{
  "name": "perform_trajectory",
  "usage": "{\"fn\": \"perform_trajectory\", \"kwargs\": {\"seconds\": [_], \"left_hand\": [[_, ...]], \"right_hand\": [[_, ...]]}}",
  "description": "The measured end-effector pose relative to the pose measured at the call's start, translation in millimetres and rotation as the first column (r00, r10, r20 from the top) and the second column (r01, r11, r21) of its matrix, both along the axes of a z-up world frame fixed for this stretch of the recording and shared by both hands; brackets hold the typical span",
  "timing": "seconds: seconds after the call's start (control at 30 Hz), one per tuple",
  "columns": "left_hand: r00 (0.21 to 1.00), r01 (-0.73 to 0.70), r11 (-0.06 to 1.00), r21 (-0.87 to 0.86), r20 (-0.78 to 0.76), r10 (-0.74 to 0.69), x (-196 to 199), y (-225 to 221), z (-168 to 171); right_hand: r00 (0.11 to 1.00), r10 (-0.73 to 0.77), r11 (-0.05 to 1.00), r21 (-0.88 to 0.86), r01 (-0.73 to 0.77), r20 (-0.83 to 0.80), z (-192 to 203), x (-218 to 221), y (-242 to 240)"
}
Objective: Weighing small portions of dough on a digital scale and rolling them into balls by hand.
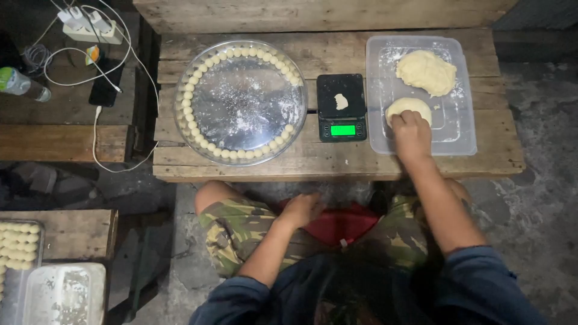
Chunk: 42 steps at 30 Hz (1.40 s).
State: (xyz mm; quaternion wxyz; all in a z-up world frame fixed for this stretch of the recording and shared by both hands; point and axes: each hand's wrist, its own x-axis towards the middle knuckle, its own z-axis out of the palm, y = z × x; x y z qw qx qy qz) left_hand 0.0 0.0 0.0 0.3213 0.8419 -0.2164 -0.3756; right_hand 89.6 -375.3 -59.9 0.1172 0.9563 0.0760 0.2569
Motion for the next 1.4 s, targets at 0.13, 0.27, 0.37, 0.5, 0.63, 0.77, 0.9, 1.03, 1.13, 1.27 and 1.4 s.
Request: {"fn": "perform_trajectory", "kwargs": {"seconds": [0.13, 0.27, 0.37, 0.5, 0.63, 0.77, 0.9, 1.03, 1.13, 1.27, 1.4], "left_hand": [[0.999, -0.043, 0.999, -0.005, -0.008, 0.043, -2.3, -1.8, -5.7], [0.999, -0.045, 0.999, -0.023, 0.003, 0.045, 2.0, -4.7, -23.7], [0.998, -0.052, 0.998, -0.030, -0.021, 0.051, 0.2, -6.1, -26.6], [0.993, -0.103, 0.994, -0.025, -0.058, 0.101, -0.7, -6.8, -23.5], [0.997, -0.073, 0.997, -0.018, -0.037, 0.072, -0.7, -6.2, -15.0], [0.996, -0.071, 0.997, -0.001, -0.049, 0.071, 0.2, -4.7, -10.0], [0.996, -0.073, 0.997, 0.003, -0.054, 0.073, -0.4, -6.3, -1.6], [0.997, -0.058, 0.997, 0.041, -0.055, 0.061, 0.5, -8.9, -3.8], [0.999, -0.016, 0.999, 0.034, -0.041, 0.018, 5.1, -7.4, -3.8], [0.999, -0.013, 1.000, 0.008, -0.037, 0.013, 2.4, -4.1, -6.8], [1.000, 0.014, 0.999, 0.039, 0.010, -0.014, -0.1, -3.3, -20.1]], "right_hand": [[1.000, 0.011, 1.000, -0.003, -0.011, 0.006, -10.9, 5.3, -9.5], [1.000, -0.030, 0.999, -0.034, 0.030, 0.009, -13.9, 6.9, -16.1], [0.998, -0.063, 0.998, -0.016, 0.063, -0.028, -8.1, 4.3, -13.9], [0.986, -0.121, 0.992, 0.011, 0.123, -0.117, -11.0, 4.8, -16.4], [0.974, -0.191, 0.981, -0.044, 0.187, -0.122, 8.1, -2.0, -5.2], [0.916, -0.235, 0.855, 0.378, 0.354, -0.325, 26.5, -2.4, -0.7], [0.940, -0.089, 0.063, 0.940, 0.335, -0.329, 45.8, -2.9, 17.9], [0.960, -0.028, -0.010, 0.961, 0.277, -0.277, 64.1, 5.9, 49.3], [0.960, 0.058, 0.080, 0.959, 0.270, -0.275, 59.8, 22.5, 71.3], [0.954, 0.170, 0.116, 0.966, 0.230, -0.247, 23.5, 62.9, 78.4], [0.950, 0.163, 0.120, 0.961, 0.248, -0.265, 12.8, 94.2, 92.7]]}}
